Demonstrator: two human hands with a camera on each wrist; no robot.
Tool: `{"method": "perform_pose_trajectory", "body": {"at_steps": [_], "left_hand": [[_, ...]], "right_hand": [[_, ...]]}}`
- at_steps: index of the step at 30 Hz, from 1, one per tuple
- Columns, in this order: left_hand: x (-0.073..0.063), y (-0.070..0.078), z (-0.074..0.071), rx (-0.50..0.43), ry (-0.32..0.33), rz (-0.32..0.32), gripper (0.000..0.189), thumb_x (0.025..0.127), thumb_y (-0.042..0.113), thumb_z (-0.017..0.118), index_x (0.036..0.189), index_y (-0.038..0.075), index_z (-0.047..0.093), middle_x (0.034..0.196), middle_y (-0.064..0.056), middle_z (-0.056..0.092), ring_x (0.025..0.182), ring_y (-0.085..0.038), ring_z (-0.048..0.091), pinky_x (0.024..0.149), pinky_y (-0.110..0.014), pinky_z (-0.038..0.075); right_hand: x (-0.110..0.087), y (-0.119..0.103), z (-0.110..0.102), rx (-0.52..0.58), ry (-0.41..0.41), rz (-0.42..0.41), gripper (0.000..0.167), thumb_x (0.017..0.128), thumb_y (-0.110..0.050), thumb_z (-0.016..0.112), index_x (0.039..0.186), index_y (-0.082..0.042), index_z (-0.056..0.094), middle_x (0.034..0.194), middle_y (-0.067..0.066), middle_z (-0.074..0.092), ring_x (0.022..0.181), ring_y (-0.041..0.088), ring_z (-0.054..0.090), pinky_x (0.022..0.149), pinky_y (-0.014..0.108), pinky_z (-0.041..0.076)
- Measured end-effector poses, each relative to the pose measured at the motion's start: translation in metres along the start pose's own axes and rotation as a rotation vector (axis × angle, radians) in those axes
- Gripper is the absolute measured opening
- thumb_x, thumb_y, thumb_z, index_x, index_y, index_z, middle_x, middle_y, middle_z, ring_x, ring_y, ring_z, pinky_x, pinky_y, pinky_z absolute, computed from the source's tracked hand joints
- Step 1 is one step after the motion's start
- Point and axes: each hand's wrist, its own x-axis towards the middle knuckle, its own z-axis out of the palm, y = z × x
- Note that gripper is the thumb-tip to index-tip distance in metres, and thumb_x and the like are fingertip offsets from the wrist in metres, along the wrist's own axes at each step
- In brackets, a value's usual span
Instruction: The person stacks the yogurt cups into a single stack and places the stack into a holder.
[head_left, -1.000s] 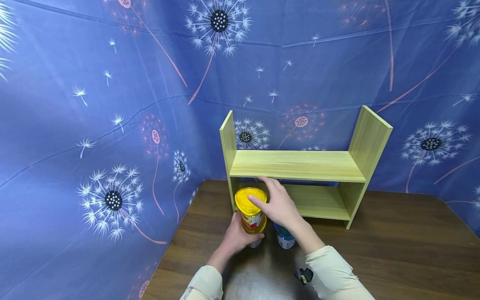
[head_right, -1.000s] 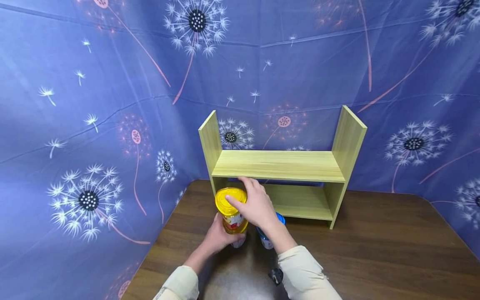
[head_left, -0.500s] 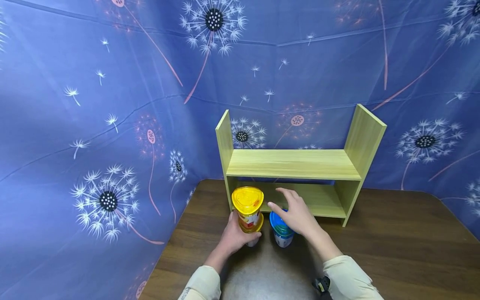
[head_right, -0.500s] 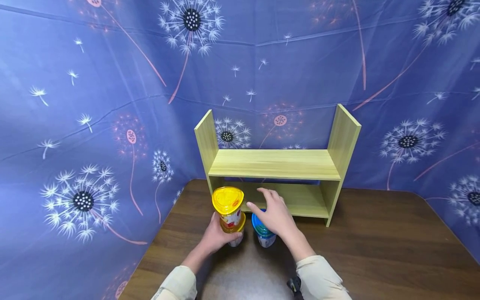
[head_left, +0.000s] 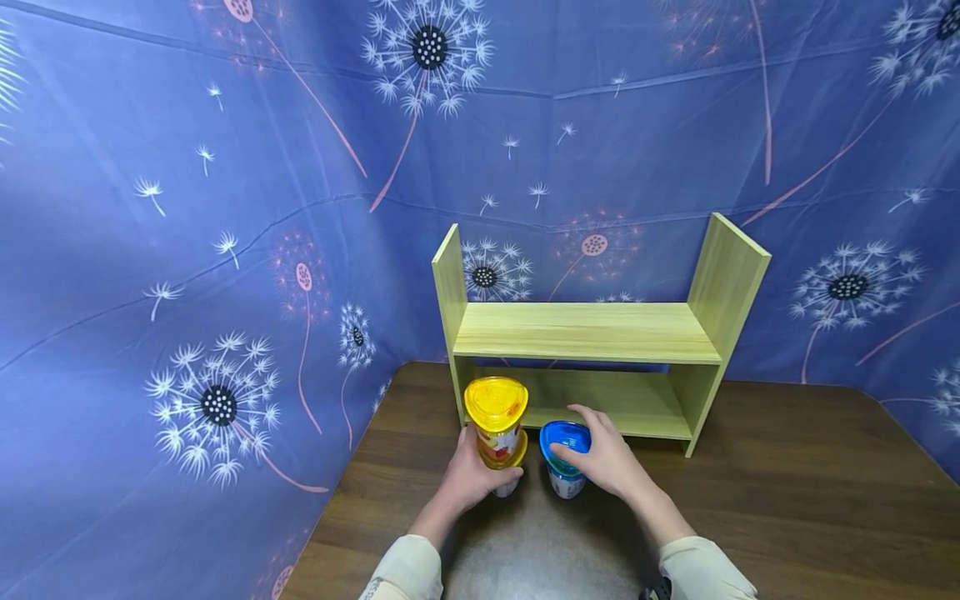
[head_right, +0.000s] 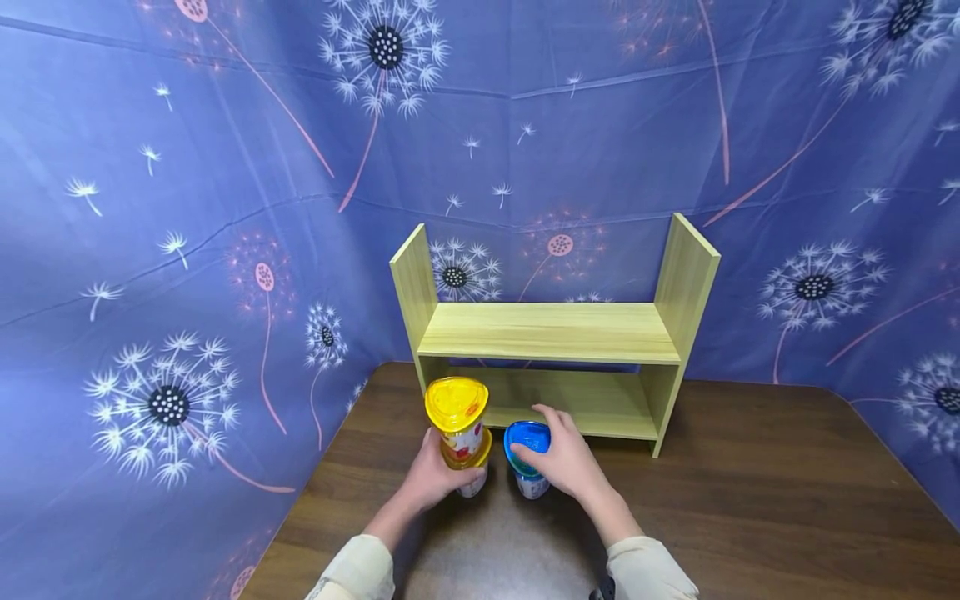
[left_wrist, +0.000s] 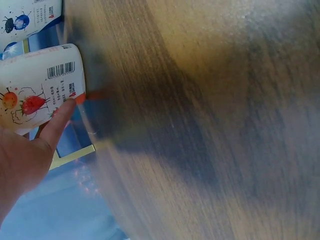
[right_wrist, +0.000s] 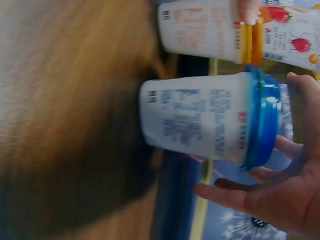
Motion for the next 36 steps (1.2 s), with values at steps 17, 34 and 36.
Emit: {"method": "perform_pose_trajectory", "body": {"at_steps": [17,34,36], "left_hand": [[-0.001,0.001,0.000,0.016,0.000,0.000,0.100,0.073,0.036,0.092,0.149,0.022,0.030,0.138,-0.007,0.041,0.122,-0.024,0.052,0.109,-0.051,0.042],[-0.001,-0.001,0.001,0.004,-0.003,-0.018,0.099,0.074,0.035,0.092,0.150,0.025,0.029,0.140,-0.006,0.040,0.124,-0.025,0.051,0.109,-0.054,0.041],[-0.001,0.000,0.001,0.009,-0.004,-0.020,0.098,0.074,0.036,0.092,0.150,0.025,0.029,0.140,-0.006,0.040,0.124,-0.026,0.051,0.109,-0.054,0.041]], "right_hand": [[-0.008,0.029,0.017,0.082,-0.029,-0.142,0.089,0.074,-0.041,0.091,0.147,-0.016,0.047,0.141,0.020,0.048,0.118,0.039,0.055,0.094,0.059,0.050],[-0.008,0.028,0.017,0.085,-0.004,-0.135,0.088,0.072,-0.042,0.091,0.145,-0.015,0.049,0.139,0.020,0.051,0.115,0.038,0.057,0.092,0.057,0.051],[-0.008,0.029,0.017,0.074,0.003,-0.145,0.088,0.072,-0.042,0.091,0.145,-0.016,0.050,0.139,0.019,0.052,0.115,0.037,0.057,0.092,0.056,0.052]]}}
